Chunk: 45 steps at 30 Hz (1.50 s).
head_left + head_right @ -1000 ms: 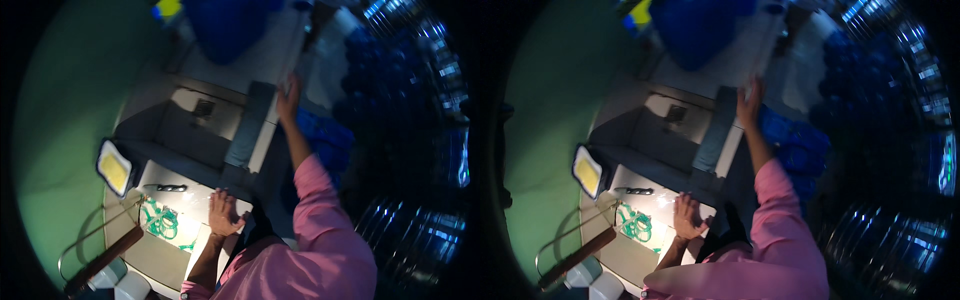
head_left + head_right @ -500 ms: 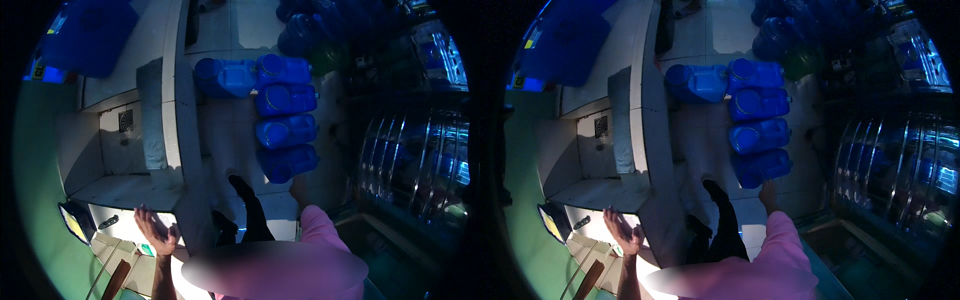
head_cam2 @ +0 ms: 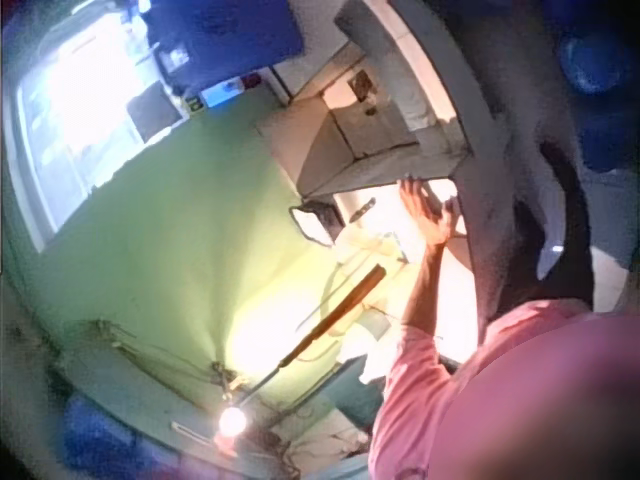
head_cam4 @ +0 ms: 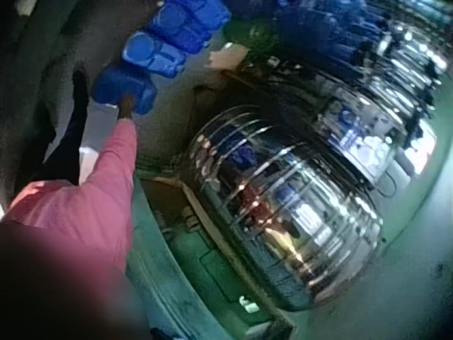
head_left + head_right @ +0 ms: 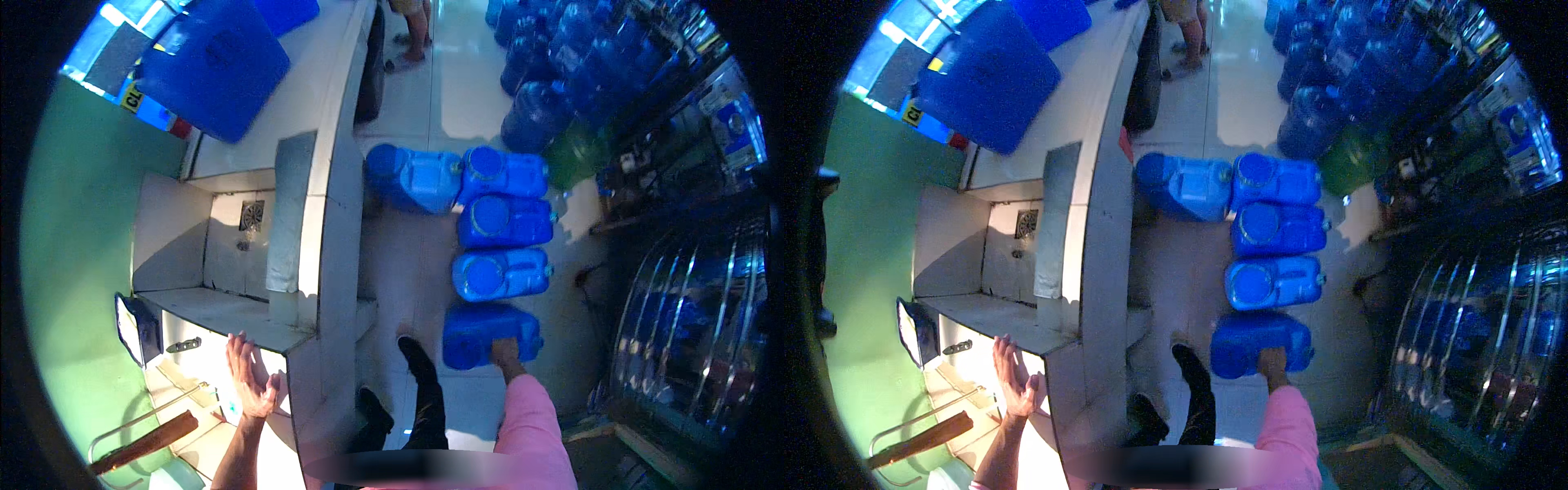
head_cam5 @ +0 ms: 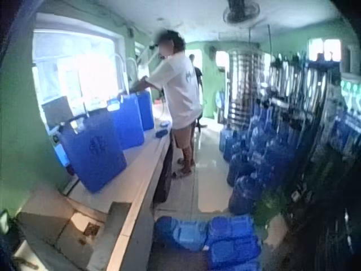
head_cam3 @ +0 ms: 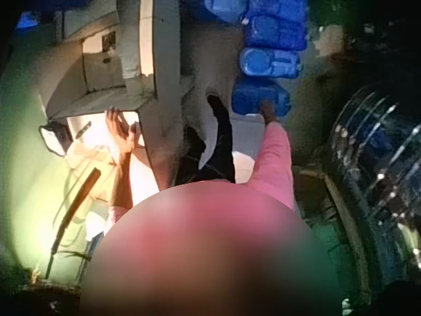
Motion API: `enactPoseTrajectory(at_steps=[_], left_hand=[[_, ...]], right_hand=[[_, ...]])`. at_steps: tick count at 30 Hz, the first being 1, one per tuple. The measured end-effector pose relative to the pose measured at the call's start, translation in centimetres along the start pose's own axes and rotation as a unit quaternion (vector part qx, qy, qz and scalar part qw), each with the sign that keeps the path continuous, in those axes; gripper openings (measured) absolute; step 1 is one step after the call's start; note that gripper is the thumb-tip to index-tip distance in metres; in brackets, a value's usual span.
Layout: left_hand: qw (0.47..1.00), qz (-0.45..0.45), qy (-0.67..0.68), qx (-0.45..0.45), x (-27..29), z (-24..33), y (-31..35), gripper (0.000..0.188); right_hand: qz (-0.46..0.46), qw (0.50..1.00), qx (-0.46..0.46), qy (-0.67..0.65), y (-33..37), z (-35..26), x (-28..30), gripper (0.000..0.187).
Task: The person repeatedly washes blue plastic jerrycans at a sink. They open the cap, scrub the exterior with a soapy sponge, rinse under running water, and shake out excess water. The person handles multiple jerrycans one at a time, repeating the same cleaning cycle for each.
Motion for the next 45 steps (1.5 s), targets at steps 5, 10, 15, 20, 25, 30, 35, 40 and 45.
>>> enactPoseTrajectory(at_steps=[5,10,15,20,25,30,35,40,45], left_hand=[[0.999,0.034,0.005,-0.014,0.0,0.5,0.2,0.073],[0.997,0.055,-0.041,0.021,0.9,1.2,1.1,0.068],[0.987,0.154,0.039,0.018,6.5,0.7,7.1,0.066],[0.93,0.301,0.146,0.152,14.0,-3.6,20.0,0.06],[0.831,0.393,0.353,0.175,18.5,-4.0,31.2,0.058],[0.814,0.574,0.084,0.039,24.5,4.9,39.9,0.087],[0.837,0.545,-0.001,0.039,26.1,5.7,41.7,0.094],[0.816,0.503,0.094,0.27,24.0,-3.6,42.7,0.081],[0.803,0.437,0.14,0.38,18.6,-9.7,42.8,0.062]], right_hand=[[0.211,0.957,0.184,-0.074,18.8,-2.2,18.0,0.042],[0.213,0.927,0.3,-0.072,41.3,-8.1,35.9,0.041],[0.217,0.872,0.439,0.026,60.6,-16.0,46.7,0.045],[0.242,0.826,0.506,-0.053,70.8,-24.0,50.0,0.041],[-0.013,0.671,0.566,-0.478,71.0,-34.6,46.7,0.051],[-0.127,0.525,0.613,-0.577,70.3,-47.9,40.0,0.059],[-0.164,0.402,0.613,-0.66,64.1,-59.9,35.2,0.054],[-0.207,0.5,0.484,-0.688,52.3,-68.1,28.8,0.066],[-0.292,0.555,0.403,-0.667,45.2,-70.9,23.4,0.082]])
Point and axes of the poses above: each hand's wrist, its own y-axis away from the middle knuckle, its own x-axis out of the back of the hand, z = x × y, the point moved 7 cm from there along -y, towards the middle knuckle, and after that the axes turned 4 degrees about -z, right-handed, at the moved point
